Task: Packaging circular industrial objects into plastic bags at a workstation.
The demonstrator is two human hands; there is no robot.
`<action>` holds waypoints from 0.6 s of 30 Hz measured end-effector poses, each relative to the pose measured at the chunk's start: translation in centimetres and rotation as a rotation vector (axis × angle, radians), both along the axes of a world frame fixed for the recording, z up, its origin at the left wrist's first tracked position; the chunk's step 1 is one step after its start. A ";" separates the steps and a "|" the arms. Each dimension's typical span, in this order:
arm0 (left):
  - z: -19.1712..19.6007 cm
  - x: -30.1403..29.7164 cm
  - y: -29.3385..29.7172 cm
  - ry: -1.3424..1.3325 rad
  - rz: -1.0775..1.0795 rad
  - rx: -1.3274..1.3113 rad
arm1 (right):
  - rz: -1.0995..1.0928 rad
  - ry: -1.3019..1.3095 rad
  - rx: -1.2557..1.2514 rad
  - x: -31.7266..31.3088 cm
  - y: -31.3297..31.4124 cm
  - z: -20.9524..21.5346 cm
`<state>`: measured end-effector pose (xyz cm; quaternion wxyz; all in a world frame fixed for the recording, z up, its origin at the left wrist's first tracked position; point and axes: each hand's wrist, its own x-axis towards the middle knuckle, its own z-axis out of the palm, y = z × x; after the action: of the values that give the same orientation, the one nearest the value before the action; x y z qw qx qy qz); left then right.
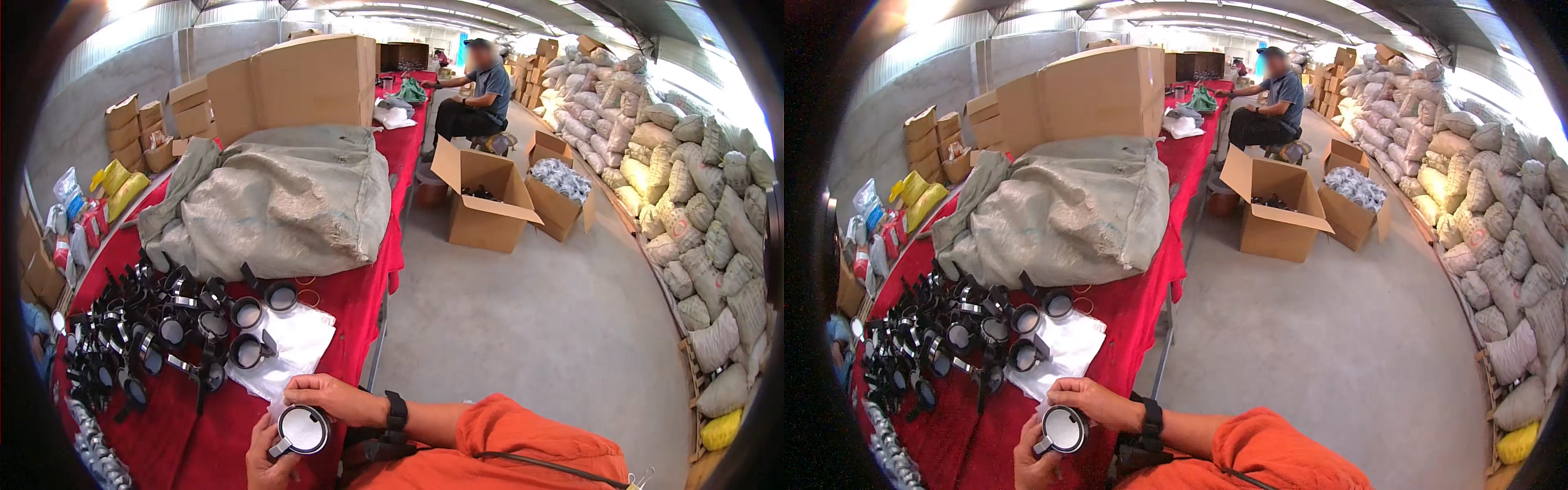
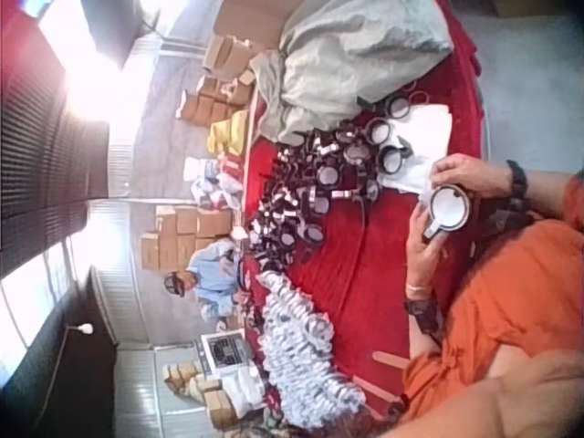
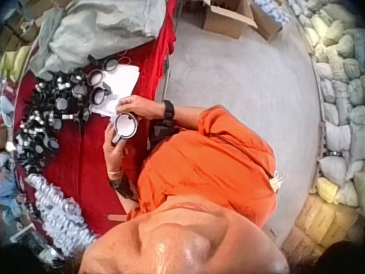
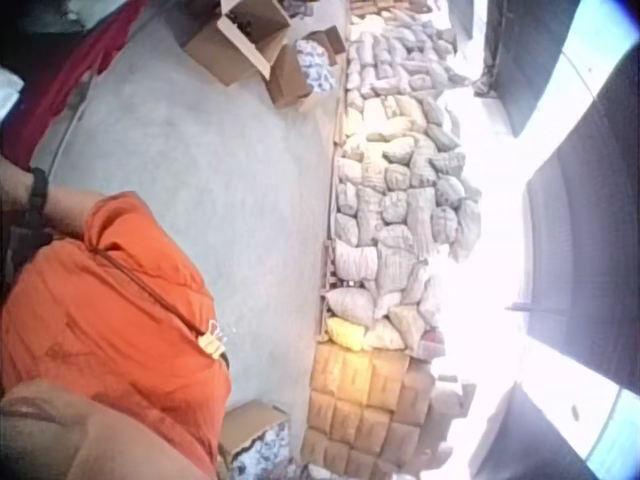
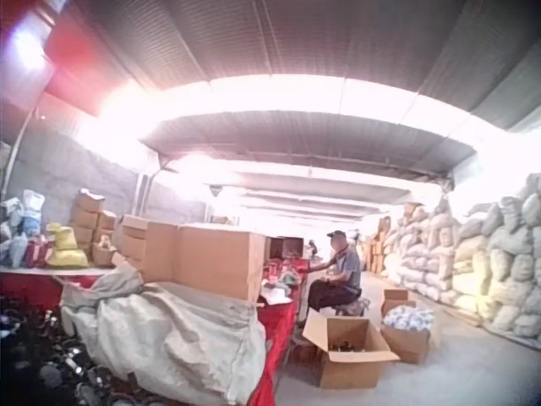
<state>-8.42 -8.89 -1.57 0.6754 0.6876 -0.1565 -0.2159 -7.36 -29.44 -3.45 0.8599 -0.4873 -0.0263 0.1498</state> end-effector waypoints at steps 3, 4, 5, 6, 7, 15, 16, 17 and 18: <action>-1.0 0.3 0.9 0.011 -0.025 -0.012 | 0.087 0.006 -0.008 -0.4 -0.4 1.4; -1.3 0.6 1.4 0.039 -0.078 -0.003 | 0.086 0.007 -0.010 -0.2 -0.4 1.0; -1.6 0.7 1.7 0.091 -0.107 -0.053 | 0.098 0.013 -0.027 0.0 -0.3 0.3; -1.4 0.7 1.7 0.092 -0.106 -0.055 | 0.112 0.022 -0.045 0.2 -0.3 0.1; -1.0 0.7 1.8 0.117 -0.130 -0.033 | 0.077 0.032 -0.072 0.1 -0.4 0.4; 0.4 0.2 1.0 0.088 -0.188 0.068 | 0.183 -0.050 -0.073 0.5 -0.6 0.2; 0.3 0.2 1.0 0.069 -0.189 0.052 | 0.159 -0.093 -0.120 0.4 -0.7 0.4; 0.4 0.0 1.1 0.078 -0.106 0.074 | 0.142 -0.102 -0.148 0.5 -1.0 0.3; 0.4 0.0 1.1 0.076 -0.106 0.074 | 0.142 -0.104 -0.149 0.5 -1.1 0.1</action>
<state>-8.37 -7.77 -1.19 0.6427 0.6940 -0.1591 -0.2830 -6.82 -30.55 -3.39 0.8061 -0.5538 -0.0938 0.1863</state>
